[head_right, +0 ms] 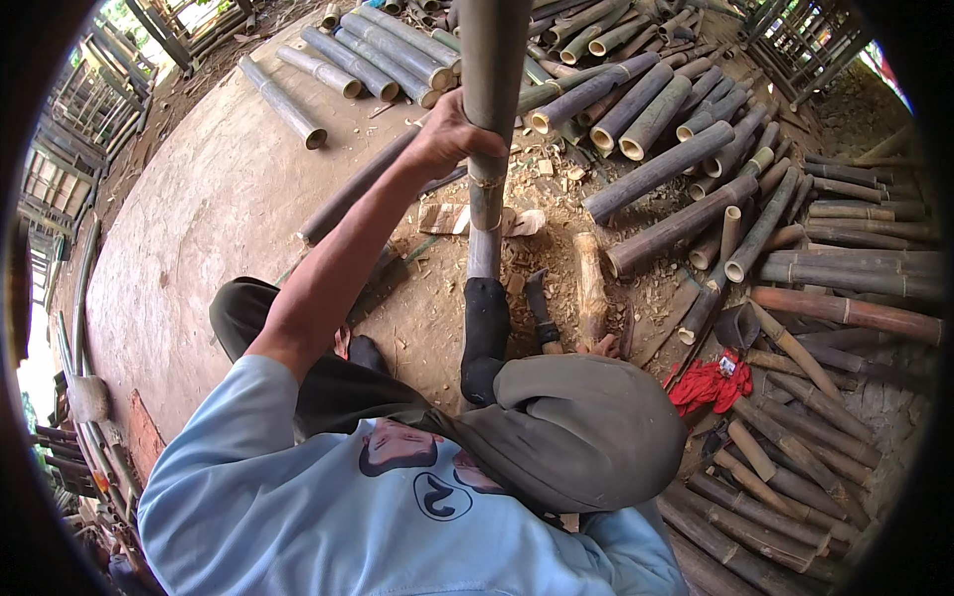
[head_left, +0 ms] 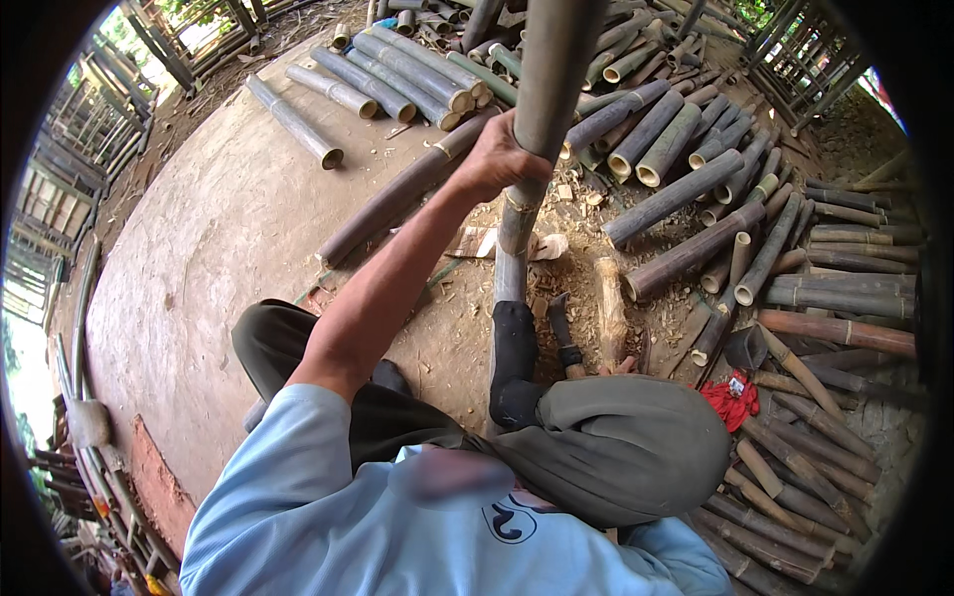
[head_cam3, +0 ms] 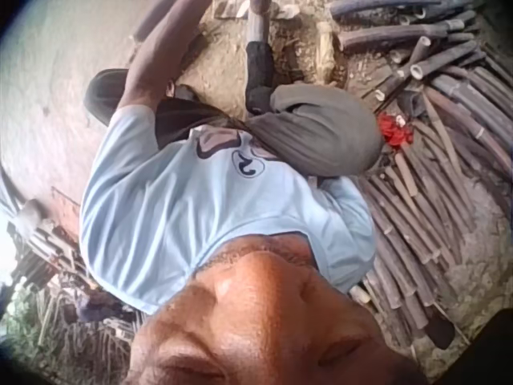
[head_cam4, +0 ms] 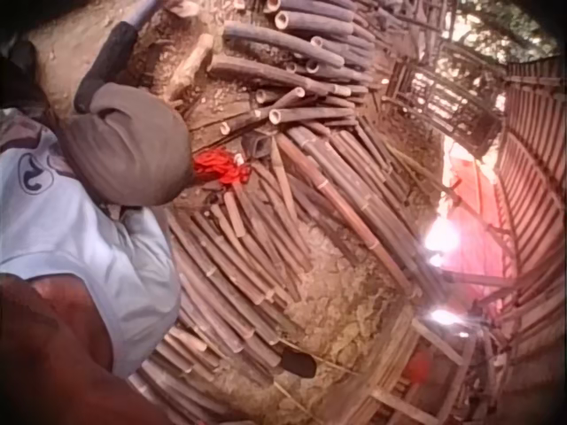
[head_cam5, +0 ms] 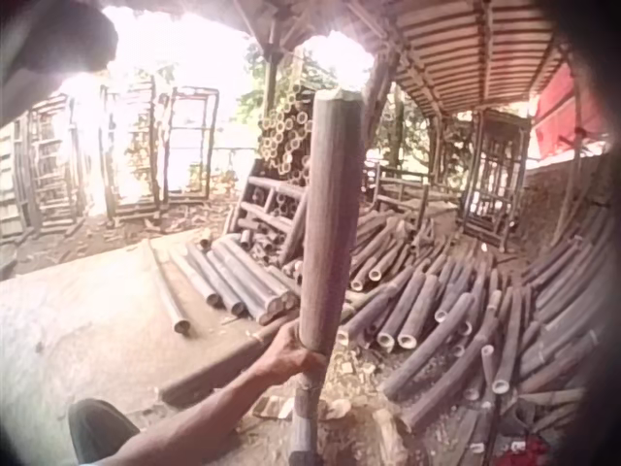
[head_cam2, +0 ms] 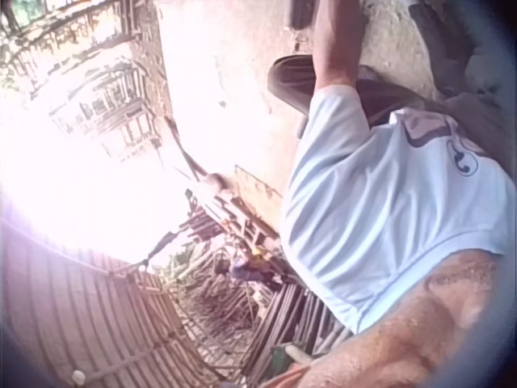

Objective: The person carves and fits bamboo pieces by hand on the ground, using a knife and a wooden mallet to create joints in the bamboo poles.

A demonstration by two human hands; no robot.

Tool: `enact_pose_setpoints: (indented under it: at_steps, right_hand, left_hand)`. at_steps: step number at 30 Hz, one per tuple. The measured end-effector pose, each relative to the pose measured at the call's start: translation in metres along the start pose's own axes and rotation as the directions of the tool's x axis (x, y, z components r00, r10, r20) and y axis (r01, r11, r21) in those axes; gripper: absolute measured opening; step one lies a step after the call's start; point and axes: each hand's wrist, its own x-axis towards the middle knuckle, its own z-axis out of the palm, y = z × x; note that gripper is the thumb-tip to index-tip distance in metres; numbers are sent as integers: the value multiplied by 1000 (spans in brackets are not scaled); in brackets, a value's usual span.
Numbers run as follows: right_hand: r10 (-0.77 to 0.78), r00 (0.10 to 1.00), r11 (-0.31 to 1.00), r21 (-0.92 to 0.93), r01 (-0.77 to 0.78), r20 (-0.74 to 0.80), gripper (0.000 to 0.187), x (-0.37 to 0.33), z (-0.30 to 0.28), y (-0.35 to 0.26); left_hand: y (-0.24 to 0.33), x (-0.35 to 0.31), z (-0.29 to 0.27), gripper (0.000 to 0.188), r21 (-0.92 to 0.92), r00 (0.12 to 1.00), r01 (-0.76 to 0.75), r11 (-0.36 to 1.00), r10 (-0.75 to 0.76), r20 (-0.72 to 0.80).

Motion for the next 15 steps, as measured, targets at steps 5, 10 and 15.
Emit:
enact_pose_setpoints:
  at_steps: [5,10,15]
  right_hand:
    - [-14,999,1000,6,14,29,70,-3,-3,4]
    - [-45,997,999,30,43,60,68,-4,-7,2]
    - [-102,988,989,118,88,118,67,1,-20,8]
  left_hand:
    - [6,-10,23,60,140,1000,-9,990,8,6]
    - [0,-13,21,65,185,998,-58,981,52,41]
    - [4,-15,29,72,202,991,-132,970,122,61]
